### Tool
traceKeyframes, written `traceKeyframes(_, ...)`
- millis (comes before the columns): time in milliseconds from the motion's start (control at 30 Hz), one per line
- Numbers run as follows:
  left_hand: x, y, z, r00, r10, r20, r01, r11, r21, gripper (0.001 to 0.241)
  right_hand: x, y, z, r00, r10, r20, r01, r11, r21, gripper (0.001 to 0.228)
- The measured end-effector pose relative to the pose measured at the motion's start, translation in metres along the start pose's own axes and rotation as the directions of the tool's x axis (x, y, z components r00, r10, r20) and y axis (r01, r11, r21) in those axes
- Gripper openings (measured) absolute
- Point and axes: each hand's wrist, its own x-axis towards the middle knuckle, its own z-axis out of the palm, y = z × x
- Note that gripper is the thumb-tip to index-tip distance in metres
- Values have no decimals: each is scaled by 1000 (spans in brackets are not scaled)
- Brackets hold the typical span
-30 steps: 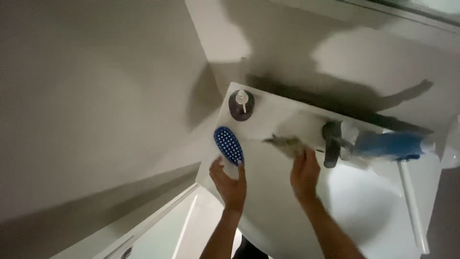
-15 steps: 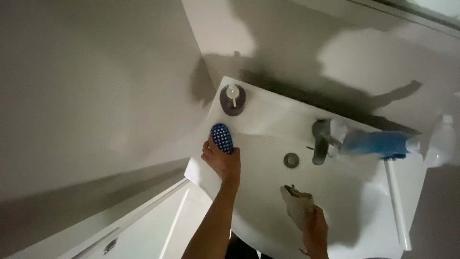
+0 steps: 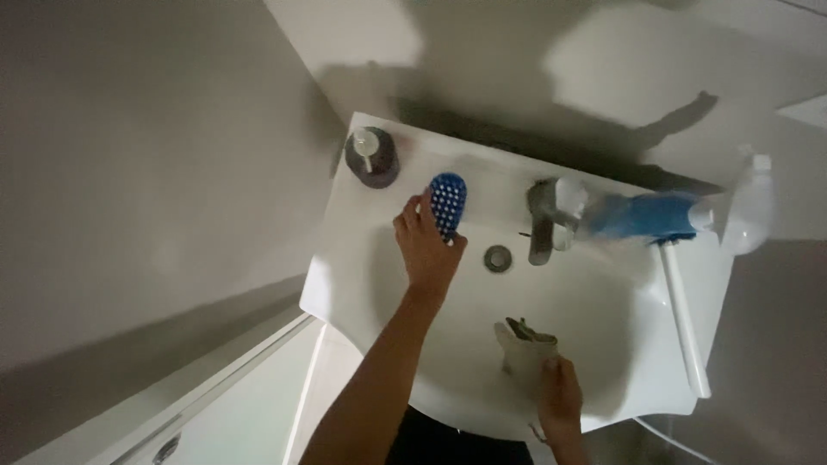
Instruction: The person scrubs the inside of a white bathroom sink using a blue scrub brush. After scrubbing, the person turns on the faucet to rinse the sink and then wipes the sink surface and faucet with a cloth.
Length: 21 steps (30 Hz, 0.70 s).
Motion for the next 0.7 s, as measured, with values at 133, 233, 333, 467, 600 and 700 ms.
traceKeyframes(133, 16, -5, 15, 998, -27, 48, 24, 999, 48, 95, 26, 67, -2, 975, -222, 12, 137, 643, 753, 30)
traceKeyframes(233, 24, -12, 25, 992, 116, -56, -109, 987, 117, 96, 23, 45, -15, 993, 63, -97, -33, 959, 282, 36)
traceKeyframes(333, 29, -20, 35, 997, 68, 32, -73, 980, 185, 106, 24, 47, -26, 984, 99, -149, -71, 980, 183, 44)
traceKeyframes(467, 34, -16, 34, 996, 91, 19, -93, 981, 170, 98, 5, -3, -43, 980, 111, -165, -72, 971, 226, 52)
traceKeyframes(600, 44, -18, 41, 993, 117, -30, -110, 979, 173, 87, 29, 37, -42, 978, 96, -185, -116, 988, -100, 37)
traceKeyframes(700, 43, -22, 38, 995, 61, 74, -72, 985, 155, 101, 18, -9, -44, 951, 234, -202, -242, 970, -18, 45)
